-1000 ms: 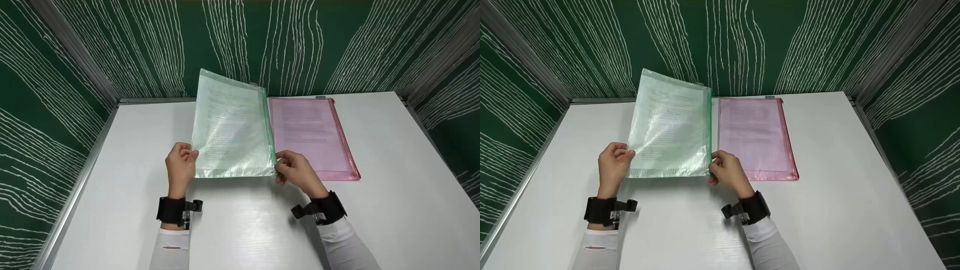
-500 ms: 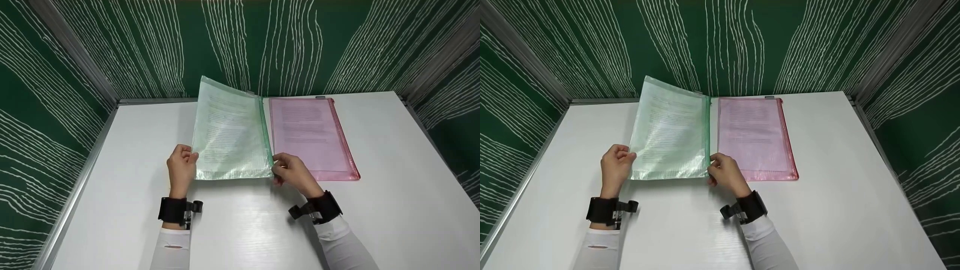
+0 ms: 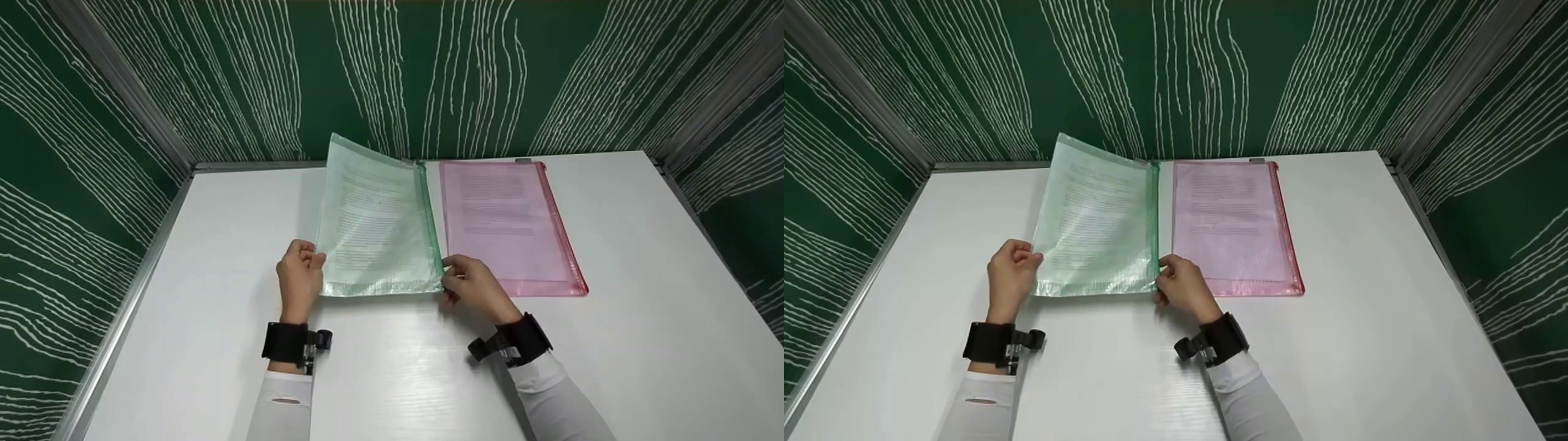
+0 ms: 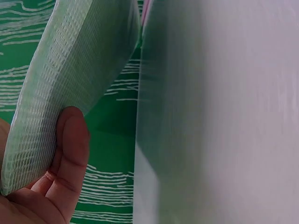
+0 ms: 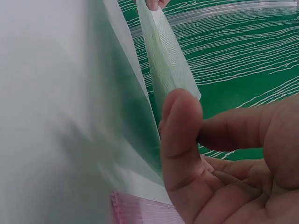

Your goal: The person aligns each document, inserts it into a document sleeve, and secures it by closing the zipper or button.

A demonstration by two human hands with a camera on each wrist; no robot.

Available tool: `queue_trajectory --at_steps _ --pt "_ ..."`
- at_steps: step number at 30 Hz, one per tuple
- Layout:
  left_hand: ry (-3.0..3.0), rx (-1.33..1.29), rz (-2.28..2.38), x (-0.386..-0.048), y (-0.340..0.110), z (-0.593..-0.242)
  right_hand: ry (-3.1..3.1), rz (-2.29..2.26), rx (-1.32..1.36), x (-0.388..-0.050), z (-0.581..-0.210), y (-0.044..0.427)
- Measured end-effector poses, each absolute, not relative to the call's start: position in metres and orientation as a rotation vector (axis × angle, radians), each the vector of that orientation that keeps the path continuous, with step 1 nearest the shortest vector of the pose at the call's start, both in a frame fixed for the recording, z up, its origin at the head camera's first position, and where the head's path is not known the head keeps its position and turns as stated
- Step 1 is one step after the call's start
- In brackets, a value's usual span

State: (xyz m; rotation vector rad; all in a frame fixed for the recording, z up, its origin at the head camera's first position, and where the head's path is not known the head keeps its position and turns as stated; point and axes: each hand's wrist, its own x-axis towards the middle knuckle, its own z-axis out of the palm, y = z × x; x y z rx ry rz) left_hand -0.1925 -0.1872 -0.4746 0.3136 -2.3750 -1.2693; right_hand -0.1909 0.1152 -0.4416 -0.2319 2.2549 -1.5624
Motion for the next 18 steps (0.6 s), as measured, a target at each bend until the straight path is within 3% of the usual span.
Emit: queue_trajectory --at_steps 10,18 --pt "-2.403 0.318 -1.321 -0.195 -0.19 -0.482 2.266 -1.596 -0.224 -0.202 -0.472 0.117" --pt "-2.51 0.336 -1.365 -0.196 -0.191 -0.483 2.279 -1.61 -0.275 -0.201 -0.474 0.114"
